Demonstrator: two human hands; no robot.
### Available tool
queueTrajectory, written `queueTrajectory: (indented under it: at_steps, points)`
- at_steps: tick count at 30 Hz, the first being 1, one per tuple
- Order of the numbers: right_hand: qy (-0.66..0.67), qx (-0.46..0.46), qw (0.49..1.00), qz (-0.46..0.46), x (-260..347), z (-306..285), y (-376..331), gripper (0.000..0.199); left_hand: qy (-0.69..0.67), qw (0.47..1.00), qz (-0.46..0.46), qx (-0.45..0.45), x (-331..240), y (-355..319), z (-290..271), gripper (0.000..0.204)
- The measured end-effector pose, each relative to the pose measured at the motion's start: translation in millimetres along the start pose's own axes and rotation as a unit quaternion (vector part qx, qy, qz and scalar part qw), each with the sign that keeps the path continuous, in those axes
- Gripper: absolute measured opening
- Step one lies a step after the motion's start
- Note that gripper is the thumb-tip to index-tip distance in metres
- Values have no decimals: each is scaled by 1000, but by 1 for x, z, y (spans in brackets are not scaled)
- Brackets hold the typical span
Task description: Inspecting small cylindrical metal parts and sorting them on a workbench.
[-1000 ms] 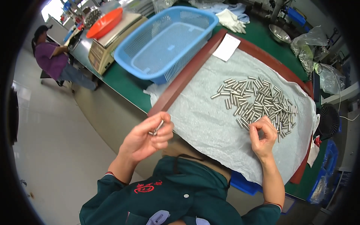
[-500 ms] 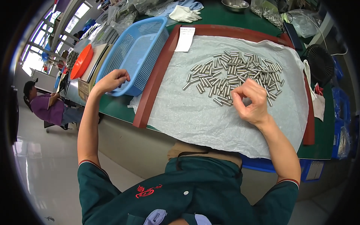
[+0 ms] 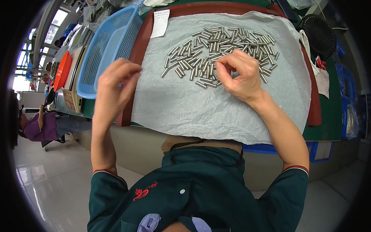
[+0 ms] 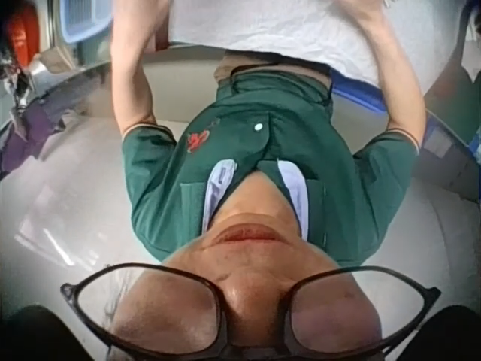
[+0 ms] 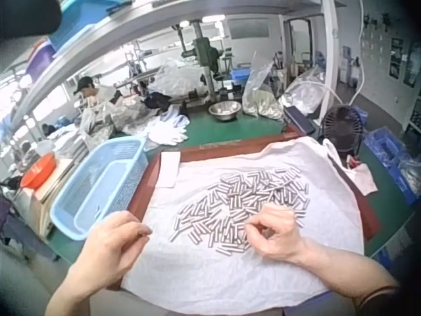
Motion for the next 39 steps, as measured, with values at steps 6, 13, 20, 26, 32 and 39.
queueTrajectory:
  at_steps: [6,13,20,26,32,39]
  points:
    - [-6,-9,1000,-6,1,0,1,4,71,994,53,68,3,8,72,17]
    - [-21,-14,999,-29,1,-2,2,7,81,985,134,78,3,15,96,19]
    - [-14,-7,999,-31,2,-1,3,7,81,983,119,112,4,17,94,18]
    - [-10,-4,1000,-26,0,0,2,8,169,975,110,93,-3,15,101,13]
    - [41,4,999,-10,7,-3,4,7,-126,991,-2,37,-26,27,89,16]
    - [101,36,992,70,1,2,1,16,-367,922,-114,52,-36,40,112,16]
Point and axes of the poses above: each hand's wrist, its own y-axis towards the middle knuckle, its own z-axis out of the palm, x = y × z, the point moved 3 cm from there along y, towards the middle knuckle, and after that the axes turned 6 degrees about -z, right-handed, at the moved point
